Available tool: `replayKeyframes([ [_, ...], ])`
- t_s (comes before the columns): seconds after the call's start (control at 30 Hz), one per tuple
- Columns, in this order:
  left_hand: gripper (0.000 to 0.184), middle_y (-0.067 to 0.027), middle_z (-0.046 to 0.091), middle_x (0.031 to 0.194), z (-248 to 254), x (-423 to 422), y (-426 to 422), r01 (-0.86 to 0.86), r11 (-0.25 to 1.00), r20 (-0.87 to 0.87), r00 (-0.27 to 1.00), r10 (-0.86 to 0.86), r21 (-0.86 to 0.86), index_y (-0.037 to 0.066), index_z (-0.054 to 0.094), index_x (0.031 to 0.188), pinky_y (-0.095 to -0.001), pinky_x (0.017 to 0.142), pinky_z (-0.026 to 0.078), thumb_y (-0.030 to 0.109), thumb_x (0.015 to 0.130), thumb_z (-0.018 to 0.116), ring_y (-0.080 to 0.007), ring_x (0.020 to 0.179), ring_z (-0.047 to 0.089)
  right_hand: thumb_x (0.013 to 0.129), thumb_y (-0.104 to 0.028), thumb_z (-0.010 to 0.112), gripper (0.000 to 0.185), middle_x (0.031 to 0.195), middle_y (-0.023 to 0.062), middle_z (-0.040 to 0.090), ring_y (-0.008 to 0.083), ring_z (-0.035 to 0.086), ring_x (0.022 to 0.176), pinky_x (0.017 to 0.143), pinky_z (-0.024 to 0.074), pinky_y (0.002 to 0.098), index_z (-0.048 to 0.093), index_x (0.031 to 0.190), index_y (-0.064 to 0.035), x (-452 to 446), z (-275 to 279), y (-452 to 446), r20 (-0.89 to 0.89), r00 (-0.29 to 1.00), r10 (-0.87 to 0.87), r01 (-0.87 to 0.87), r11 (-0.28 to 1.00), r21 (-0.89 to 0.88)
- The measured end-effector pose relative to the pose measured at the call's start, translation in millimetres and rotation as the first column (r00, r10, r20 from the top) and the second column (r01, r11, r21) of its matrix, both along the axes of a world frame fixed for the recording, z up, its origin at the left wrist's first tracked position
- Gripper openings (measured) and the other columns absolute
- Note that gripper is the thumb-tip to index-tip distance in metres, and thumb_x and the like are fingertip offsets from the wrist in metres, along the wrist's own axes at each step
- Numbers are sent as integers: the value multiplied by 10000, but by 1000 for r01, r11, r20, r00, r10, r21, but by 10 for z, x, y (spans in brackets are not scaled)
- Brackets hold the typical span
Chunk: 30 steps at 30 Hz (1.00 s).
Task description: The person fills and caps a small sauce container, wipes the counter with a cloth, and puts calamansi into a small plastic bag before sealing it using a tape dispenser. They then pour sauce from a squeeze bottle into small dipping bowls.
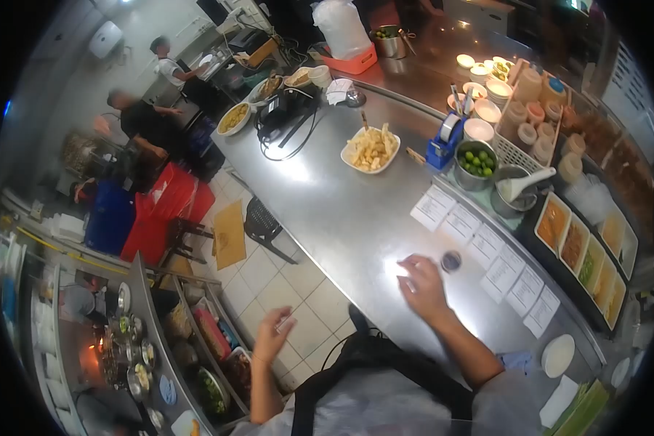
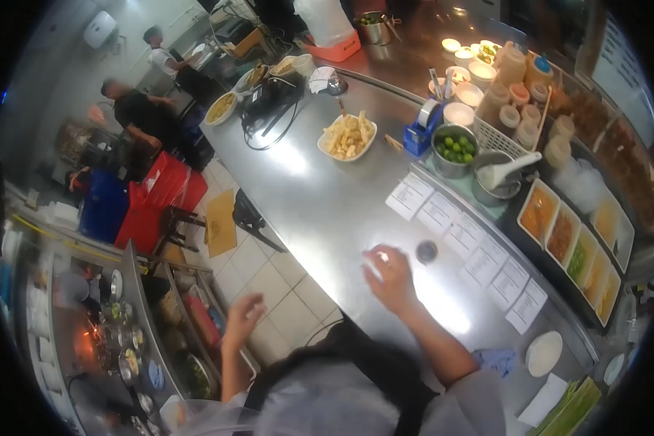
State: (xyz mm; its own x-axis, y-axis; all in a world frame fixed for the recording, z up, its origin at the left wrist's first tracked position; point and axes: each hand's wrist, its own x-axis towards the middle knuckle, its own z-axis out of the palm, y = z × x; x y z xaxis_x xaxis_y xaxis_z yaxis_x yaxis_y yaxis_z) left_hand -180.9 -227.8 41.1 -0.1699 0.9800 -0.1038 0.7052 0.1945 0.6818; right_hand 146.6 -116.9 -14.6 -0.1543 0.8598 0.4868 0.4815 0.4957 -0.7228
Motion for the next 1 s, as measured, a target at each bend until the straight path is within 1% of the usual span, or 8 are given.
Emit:
replayKeyframes([
  [0.13,317,-100,582,1054,28,-811,1469,94,965,23,994,-103,244,33,568,1082,-298,756,450,77,779,647,-222,958,570,767,-138,641,305,1019,138,552,316,539,949,840,427,393,596,1059,-62,-584,-180,299,-194,979,64,-125,939,-321],
  [0.33,332,-129,562,1081,9,-1295,4495,362,782,-101,926,-363,508,48,558,1090,-317,813,435,92,774,651,-263,993,547,703,-358,721,718,1248,298,370,438,362,1170,953,320,506,427,1249,4,-1472,-340,830,458,869,-188,354,882,-310],
  [0.5,422,-213,515,1092,149,-958,6602,438,606,-131,866,-482,664,-27,491,1120,-368,901,401,94,750,655,-362,1039,502,567,-578,739,1195,1359,417,86,592,46,1263,994,161,646,151,1342,115,-2200,-297,1484,675,728,-118,645,452,-617],
  [0.53,466,-231,509,1107,447,-832,6845,434,723,-3,858,-513,538,-37,466,1149,-377,907,396,97,744,654,-367,1054,493,539,-576,758,1253,1352,438,38,608,2,1256,993,154,656,107,1342,132,-2240,-417,1563,675,730,-104,658,376,-653],
  [0.63,458,-230,458,1162,617,-631,8056,508,379,-302,821,-484,774,-24,450,1133,-420,855,438,115,739,638,-398,1066,484,717,-437,681,972,1339,445,96,620,79,1241,949,250,663,179,1321,136,-2319,-166,1717,704,709,-45,677,323,-661],
  [0.77,398,-186,494,1192,1288,-344,8833,629,610,-554,758,-344,481,5,552,1097,-416,855,455,196,751,598,-371,1011,545,681,-364,721,937,1309,457,156,632,136,1221,940,255,669,234,1273,175,-2319,-756,1507,760,628,-167,748,397,-531],
  [0.83,300,-166,485,1235,1321,-242,9333,686,625,-714,642,-280,372,10,561,1008,-443,762,488,146,741,557,-364,925,592,798,-197,544,618,1256,476,233,656,214,1172,897,296,683,304,1228,176,-2289,-1138,1407,873,413,-262,812,540,-222],
  [1.0,641,-156,265,1434,1518,40,9960,649,622,-638,712,-293,438,111,282,1378,-410,965,394,31,768,460,-348,1189,439,815,-138,447,499,1243,462,287,643,266,1159,905,316,660,359,1208,157,-2383,-769,1455,845,437,-307,824,514,-239],
])
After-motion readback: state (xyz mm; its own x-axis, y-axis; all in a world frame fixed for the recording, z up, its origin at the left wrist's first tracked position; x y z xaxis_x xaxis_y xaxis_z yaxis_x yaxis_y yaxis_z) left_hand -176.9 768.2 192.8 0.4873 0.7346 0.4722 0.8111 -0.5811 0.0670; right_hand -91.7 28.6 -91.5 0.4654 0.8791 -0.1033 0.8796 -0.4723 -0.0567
